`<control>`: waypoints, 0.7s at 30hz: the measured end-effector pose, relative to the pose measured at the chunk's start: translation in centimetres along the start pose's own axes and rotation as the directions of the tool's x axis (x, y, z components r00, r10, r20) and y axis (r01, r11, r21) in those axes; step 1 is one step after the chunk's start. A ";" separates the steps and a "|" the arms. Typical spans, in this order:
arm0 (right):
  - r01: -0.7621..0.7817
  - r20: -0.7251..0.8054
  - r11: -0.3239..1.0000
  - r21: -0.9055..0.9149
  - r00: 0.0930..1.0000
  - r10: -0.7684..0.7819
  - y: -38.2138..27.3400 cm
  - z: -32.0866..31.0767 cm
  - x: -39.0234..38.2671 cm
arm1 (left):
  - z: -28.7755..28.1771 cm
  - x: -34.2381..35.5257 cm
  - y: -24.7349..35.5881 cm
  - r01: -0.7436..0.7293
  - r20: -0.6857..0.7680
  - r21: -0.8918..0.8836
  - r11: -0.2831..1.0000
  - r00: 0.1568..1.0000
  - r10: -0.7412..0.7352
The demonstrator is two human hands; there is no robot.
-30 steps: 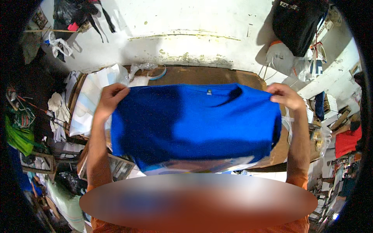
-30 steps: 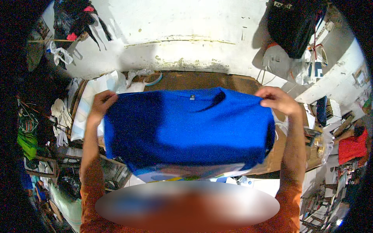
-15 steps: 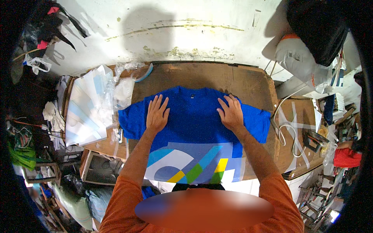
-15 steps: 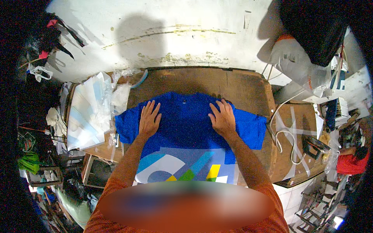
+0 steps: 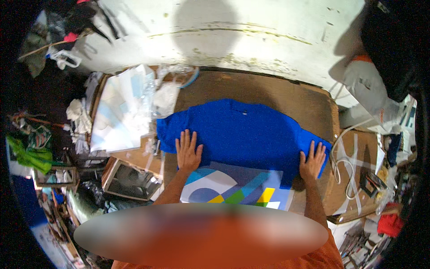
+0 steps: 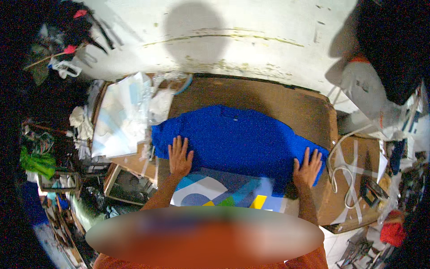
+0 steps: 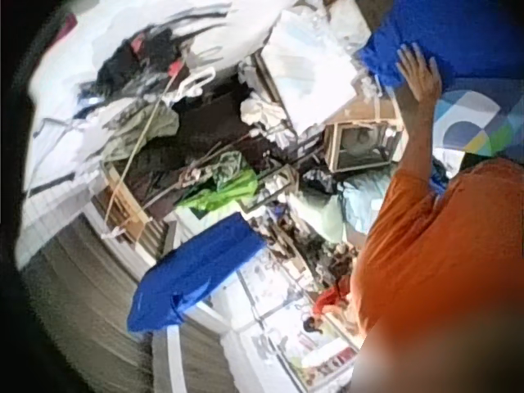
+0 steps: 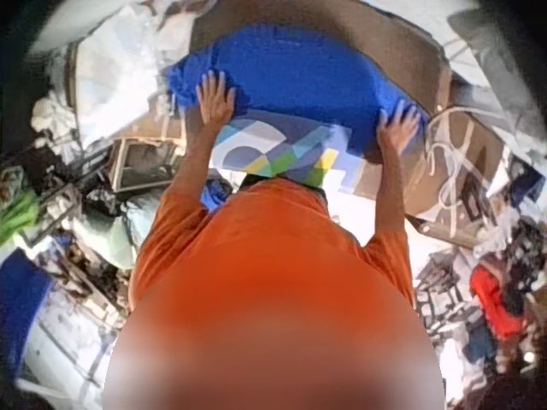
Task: The person places a blue t-shirt on a wooden table, aligns a colorful transfer sheet on the chest, and uses an iron to press the design onto the fabric. They then peel off the transfer backing and place a small label on the shirt.
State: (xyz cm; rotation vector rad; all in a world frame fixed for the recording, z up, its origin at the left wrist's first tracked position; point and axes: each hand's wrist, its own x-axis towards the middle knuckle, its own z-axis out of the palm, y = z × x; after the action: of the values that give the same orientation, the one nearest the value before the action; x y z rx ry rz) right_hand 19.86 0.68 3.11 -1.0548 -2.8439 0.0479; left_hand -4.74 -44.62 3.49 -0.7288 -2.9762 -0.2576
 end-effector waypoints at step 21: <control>-0.271 -0.561 0.924 0.270 0.735 0.380 -1.9 -2.0 -23.6 | 2.6 11.9 -22.1 0.009 -0.162 -0.305 0.952 0.985 -0.062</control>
State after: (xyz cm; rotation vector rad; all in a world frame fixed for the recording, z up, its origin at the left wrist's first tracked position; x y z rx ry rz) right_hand 36.64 -16.17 3.12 -1.2449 -2.0188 -0.0167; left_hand -25.62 -58.07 -1.05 -0.6401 -2.8181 -0.7529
